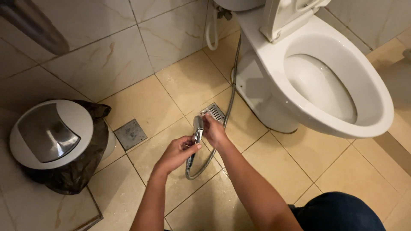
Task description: The person uses a handheld bidet sprayer to rinse the inside of a white toilet bowl. They direct the water stream around the bowl's interior and use their left hand to wipe the rim and inner surfaces while rinsing.
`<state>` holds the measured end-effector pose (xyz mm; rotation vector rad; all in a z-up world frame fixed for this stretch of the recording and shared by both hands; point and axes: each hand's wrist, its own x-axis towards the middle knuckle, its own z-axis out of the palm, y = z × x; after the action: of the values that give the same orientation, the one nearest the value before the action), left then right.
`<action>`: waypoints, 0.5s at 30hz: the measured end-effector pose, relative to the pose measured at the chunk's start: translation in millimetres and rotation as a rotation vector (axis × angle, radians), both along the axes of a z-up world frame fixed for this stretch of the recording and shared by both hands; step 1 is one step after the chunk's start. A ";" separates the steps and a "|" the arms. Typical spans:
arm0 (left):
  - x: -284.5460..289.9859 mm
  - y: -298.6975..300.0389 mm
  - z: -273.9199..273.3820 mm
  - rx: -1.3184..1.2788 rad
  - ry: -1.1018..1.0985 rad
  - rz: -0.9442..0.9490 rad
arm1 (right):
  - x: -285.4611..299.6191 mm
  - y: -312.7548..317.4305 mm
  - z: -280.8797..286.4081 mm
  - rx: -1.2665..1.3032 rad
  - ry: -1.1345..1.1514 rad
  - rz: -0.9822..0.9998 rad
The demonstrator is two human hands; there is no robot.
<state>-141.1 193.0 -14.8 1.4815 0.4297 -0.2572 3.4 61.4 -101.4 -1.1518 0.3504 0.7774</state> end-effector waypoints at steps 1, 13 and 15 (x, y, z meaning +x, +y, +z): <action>-1.0 -3.1 5.4 0.040 0.025 0.024 | -13.3 -3.8 12.5 -0.019 -0.043 0.038; -2.2 -15.6 34.0 0.249 0.029 0.039 | -64.2 -12.0 74.4 -0.067 -0.256 0.350; -6.8 -11.5 52.7 0.201 -0.028 0.061 | -58.2 -9.3 79.4 -0.053 -0.322 0.350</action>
<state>-147.9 181.5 37.9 1.6631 0.4883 -0.1475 -54.9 52.2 -22.0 -1.3841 -0.1037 0.8710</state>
